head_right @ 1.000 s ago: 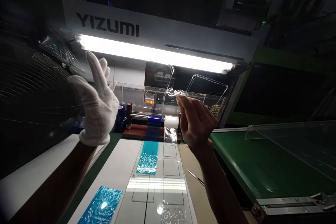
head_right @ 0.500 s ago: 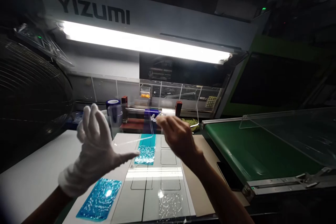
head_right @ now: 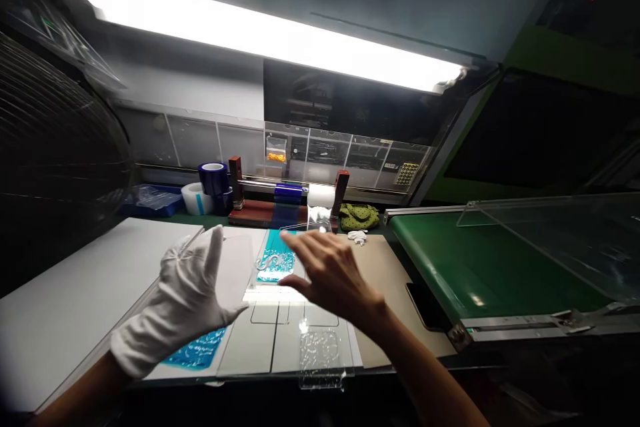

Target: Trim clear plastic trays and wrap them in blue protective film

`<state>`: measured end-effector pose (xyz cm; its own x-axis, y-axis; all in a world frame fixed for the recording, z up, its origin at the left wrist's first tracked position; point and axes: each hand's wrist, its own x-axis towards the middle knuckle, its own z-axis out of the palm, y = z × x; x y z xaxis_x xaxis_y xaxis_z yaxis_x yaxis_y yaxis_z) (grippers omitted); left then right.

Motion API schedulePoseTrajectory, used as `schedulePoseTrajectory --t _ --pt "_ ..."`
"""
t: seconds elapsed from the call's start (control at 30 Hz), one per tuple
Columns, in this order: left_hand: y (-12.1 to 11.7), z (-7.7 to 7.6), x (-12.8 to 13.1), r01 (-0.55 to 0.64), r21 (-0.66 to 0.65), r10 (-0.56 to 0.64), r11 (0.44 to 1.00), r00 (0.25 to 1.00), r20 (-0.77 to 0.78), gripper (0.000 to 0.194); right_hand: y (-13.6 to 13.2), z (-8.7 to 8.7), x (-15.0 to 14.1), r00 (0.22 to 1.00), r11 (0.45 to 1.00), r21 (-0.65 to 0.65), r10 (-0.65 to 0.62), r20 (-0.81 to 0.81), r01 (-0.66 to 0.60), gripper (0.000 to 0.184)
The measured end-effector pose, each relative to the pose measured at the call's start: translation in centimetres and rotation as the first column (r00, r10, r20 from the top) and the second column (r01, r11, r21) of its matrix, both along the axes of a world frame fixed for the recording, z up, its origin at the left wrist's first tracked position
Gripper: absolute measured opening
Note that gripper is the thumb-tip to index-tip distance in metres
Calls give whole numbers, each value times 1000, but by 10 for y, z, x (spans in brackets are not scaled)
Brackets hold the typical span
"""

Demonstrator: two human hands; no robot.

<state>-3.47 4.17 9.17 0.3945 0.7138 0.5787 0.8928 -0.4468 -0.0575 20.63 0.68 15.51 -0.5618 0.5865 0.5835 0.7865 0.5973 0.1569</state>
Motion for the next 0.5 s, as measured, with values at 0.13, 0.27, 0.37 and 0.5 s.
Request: schedulePoseTrajectory --t 0.13,0.27,0.37,0.5 --pt "1 -4 -19 35 -54 -36 998 999 -24 133 -5 13 25 990 983 -150 -89 109 105 100" --pt "0 -9 -29 82 -61 -81 995 997 13 135 1 1 27 974 936 -329 -56 218 128 133" --pt "-2 -9 -34 145 -73 -140 987 988 67 133 6 -8 24 974 906 -409 -21 224 114 139" --pt "-9 -17 -37 326 -108 -281 939 911 301 128 8 -19 20 992 855 -517 37 124 33 128"
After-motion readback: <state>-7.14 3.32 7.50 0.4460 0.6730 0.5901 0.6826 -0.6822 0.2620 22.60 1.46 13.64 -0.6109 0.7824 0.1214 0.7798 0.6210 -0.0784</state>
